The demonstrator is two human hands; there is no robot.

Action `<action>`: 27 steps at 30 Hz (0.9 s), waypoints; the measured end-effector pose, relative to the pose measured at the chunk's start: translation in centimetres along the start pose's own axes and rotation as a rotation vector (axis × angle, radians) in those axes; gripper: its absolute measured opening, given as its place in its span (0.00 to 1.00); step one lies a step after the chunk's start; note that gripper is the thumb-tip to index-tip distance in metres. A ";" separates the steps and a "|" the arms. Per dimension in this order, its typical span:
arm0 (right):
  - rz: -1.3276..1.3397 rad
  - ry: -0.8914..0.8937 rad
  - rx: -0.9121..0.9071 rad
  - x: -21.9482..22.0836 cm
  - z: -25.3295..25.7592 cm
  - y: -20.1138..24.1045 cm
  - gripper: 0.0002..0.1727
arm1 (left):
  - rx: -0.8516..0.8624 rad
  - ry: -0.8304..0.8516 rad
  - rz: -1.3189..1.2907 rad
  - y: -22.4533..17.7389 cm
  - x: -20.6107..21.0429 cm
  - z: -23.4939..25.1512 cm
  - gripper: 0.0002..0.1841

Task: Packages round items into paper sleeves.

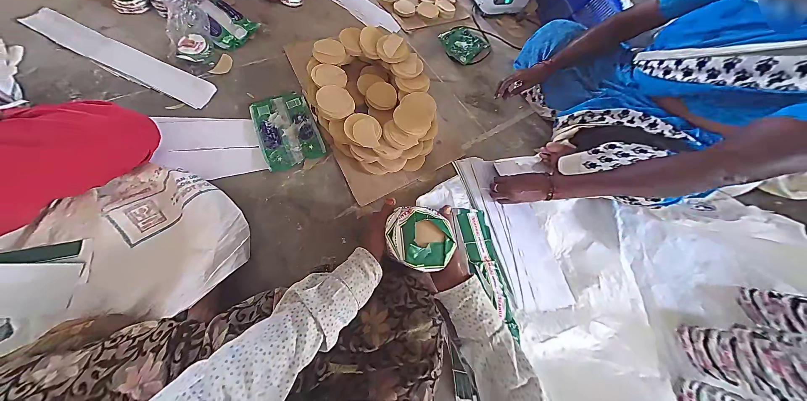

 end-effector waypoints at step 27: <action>-0.297 0.242 0.159 11.0 -1.2 -11.4 0.35 | 0.178 -0.256 -0.051 -5.3 -15.7 -8.6 0.28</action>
Point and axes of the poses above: each hand's wrist, its own z-axis towards the middle knuckle, its own x-axis out of the palm, y = z × x, the point moved 9 cm from there along z, towards the middle knuckle, and after that the axes turned 11 degrees about -x, right-handed, at the moved point
